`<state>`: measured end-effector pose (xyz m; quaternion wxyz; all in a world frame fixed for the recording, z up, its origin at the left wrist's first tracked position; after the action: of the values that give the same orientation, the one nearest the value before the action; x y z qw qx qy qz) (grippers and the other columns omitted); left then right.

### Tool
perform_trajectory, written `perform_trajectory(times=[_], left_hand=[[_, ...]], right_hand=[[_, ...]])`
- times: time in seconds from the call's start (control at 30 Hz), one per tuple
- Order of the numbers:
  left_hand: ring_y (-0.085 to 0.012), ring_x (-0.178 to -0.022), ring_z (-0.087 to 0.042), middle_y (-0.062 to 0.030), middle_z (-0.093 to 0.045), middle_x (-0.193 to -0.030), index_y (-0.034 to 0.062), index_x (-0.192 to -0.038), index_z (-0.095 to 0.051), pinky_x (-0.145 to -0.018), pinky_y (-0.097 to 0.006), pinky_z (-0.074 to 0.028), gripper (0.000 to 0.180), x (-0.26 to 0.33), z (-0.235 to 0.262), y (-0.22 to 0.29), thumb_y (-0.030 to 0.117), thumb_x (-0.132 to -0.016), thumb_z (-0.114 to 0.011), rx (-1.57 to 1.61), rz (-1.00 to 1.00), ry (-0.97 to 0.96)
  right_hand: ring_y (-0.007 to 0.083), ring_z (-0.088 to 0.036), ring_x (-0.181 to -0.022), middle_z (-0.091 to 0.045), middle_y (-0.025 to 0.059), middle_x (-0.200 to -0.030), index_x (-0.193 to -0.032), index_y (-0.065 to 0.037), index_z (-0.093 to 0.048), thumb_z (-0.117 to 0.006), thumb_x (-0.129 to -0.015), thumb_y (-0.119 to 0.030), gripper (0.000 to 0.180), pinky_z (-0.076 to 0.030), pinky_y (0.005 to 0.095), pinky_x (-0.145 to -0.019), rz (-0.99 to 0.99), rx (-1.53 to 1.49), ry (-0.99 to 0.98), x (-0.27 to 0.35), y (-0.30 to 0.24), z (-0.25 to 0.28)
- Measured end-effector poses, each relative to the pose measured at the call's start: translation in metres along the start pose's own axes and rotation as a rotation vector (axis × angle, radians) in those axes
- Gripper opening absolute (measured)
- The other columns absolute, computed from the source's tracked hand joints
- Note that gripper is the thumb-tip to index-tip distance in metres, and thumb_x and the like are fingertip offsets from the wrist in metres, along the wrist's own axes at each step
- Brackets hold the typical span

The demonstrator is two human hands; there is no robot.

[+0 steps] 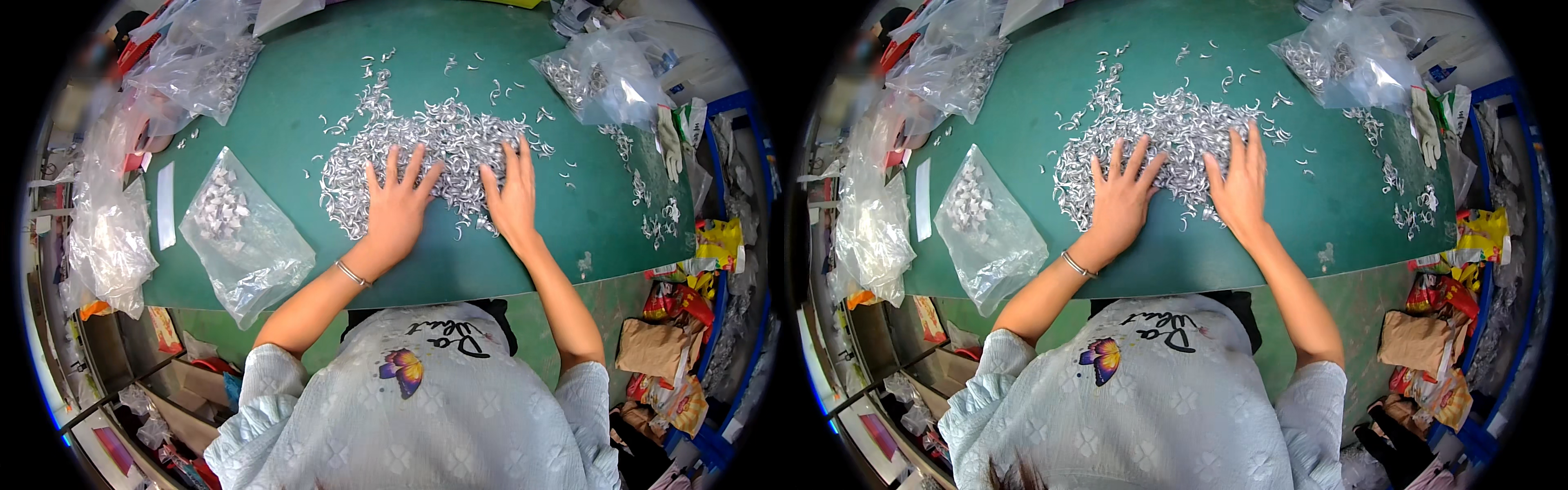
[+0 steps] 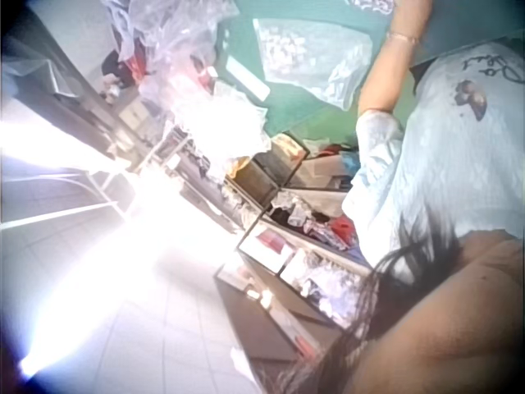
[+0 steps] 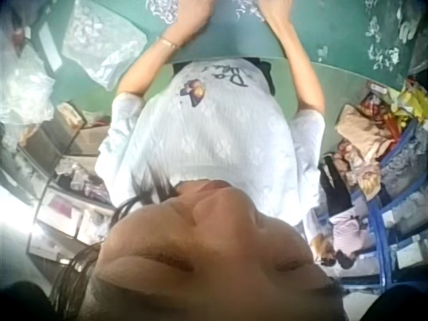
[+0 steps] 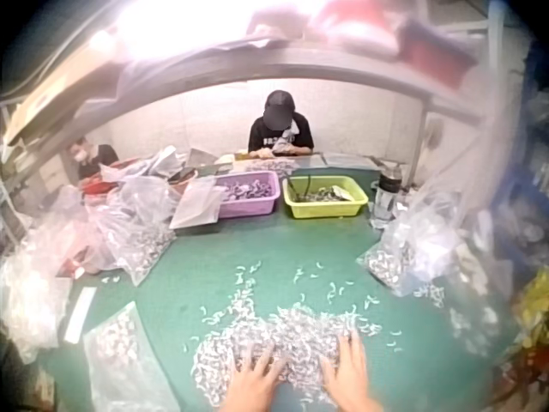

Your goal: The person sorts small metal components by hand on a green work surface, placing specific pieces into plastic bags and larger containers while clearing space on the table.

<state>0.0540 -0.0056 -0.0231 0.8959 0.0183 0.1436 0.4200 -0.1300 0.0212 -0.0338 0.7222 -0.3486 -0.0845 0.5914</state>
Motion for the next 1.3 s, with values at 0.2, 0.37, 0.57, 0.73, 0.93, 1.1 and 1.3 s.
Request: perform_trajectory(times=[0.2,0.37,0.57,0.73,0.93,1.1,1.3], left_hand=[[-0.0421,-0.138,-0.025,-0.0178,-0.028,-0.149,0.0104,-0.139,-0.041,-0.106,-0.067,-0.021,0.057,-0.005,0.011,0.004,0.004,-0.085,-0.057,0.064,0.086,-0.073],[-0.0412,-0.139,-0.022,-0.0142,-0.03,-0.149,0.0108,-0.137,-0.044,-0.106,-0.067,-0.02,0.054,-0.011,0.022,0.048,0.011,-0.085,-0.061,0.221,-0.135,-0.142],[-0.0368,-0.137,-0.027,-0.0076,-0.034,-0.148,0.0166,-0.133,-0.051,-0.105,-0.066,-0.025,0.057,-0.026,-0.006,0.084,0.035,-0.082,-0.068,0.117,-0.311,-0.149],[-0.0348,-0.135,-0.03,-0.0072,-0.039,-0.144,0.0211,-0.126,-0.058,-0.099,-0.071,-0.027,0.039,-0.034,-0.011,0.074,0.025,-0.087,-0.063,0.081,-0.267,-0.048],[-0.0369,-0.135,-0.03,-0.008,-0.038,-0.144,0.0239,-0.125,-0.059,-0.098,-0.071,-0.027,0.04,-0.041,-0.01,0.067,0.021,-0.086,-0.064,0.114,-0.124,-0.024],[-0.0388,-0.134,-0.031,-0.0083,-0.037,-0.144,0.0235,-0.125,-0.059,-0.098,-0.072,-0.027,0.041,-0.06,-0.012,0.06,0.019,-0.084,-0.065,0.103,-0.056,0.013],[-0.0401,-0.131,-0.036,-0.0155,-0.038,-0.142,0.0151,-0.122,-0.06,-0.102,-0.066,-0.028,0.038,-0.069,-0.003,0.054,0.009,-0.085,-0.063,0.199,0.028,0.115]], right_hand=[[0.0421,-0.033,-0.134,-0.033,0.0235,-0.147,-0.129,0.004,-0.051,-0.058,-0.093,-0.028,0.049,-0.029,0.0471,-0.11,0.193,-0.124,-0.132,-0.025,-0.021,-0.005],[0.0349,-0.045,-0.125,-0.051,0.0159,-0.132,-0.114,-0.001,-0.062,-0.063,-0.087,-0.014,0.029,-0.036,0.0419,-0.104,0.206,-0.169,-0.1,-0.007,0.0,0.048],[0.0323,-0.054,-0.101,-0.062,0.0141,-0.106,-0.107,-0.002,-0.063,-0.061,-0.084,-0.007,0.024,-0.043,0.0402,-0.092,-0.106,0.088,0.317,-0.016,0.109,0.13],[0.03,-0.057,-0.091,-0.063,0.0148,-0.102,-0.108,-0.001,-0.063,-0.061,-0.085,-0.006,0.023,-0.046,0.0396,-0.082,-0.173,0.189,0.261,-0.027,0.147,0.152],[0.0309,-0.058,-0.097,-0.064,0.0134,-0.104,-0.105,-0.001,-0.065,-0.064,-0.084,-0.007,0.022,-0.044,0.0383,-0.087,0.104,-0.07,-0.096,-0.007,0.049,0.104],[0.0274,-0.055,-0.094,-0.062,0.0083,-0.099,-0.095,-0.003,-0.066,-0.068,-0.079,-0.005,0.016,-0.041,0.0371,-0.084,0.12,-0.08,-0.174,0.004,0.013,0.08],[0.025,-0.052,-0.088,-0.058,0.0058,-0.09,-0.085,-0.003,-0.064,-0.069,-0.076,-0.005,0.01,-0.038,0.0365,-0.076,0.27,0.035,-0.135,0.011,0.004,0.051]])
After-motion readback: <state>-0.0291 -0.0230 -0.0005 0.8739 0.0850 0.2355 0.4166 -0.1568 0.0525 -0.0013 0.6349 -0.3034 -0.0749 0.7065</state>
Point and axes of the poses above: each hand's wrist, its own x-axis away from the middle knuckle, its own z-axis out of the back of the hand, y = z × x, the point moved 5 cm from there along -x, towards the middle knuckle
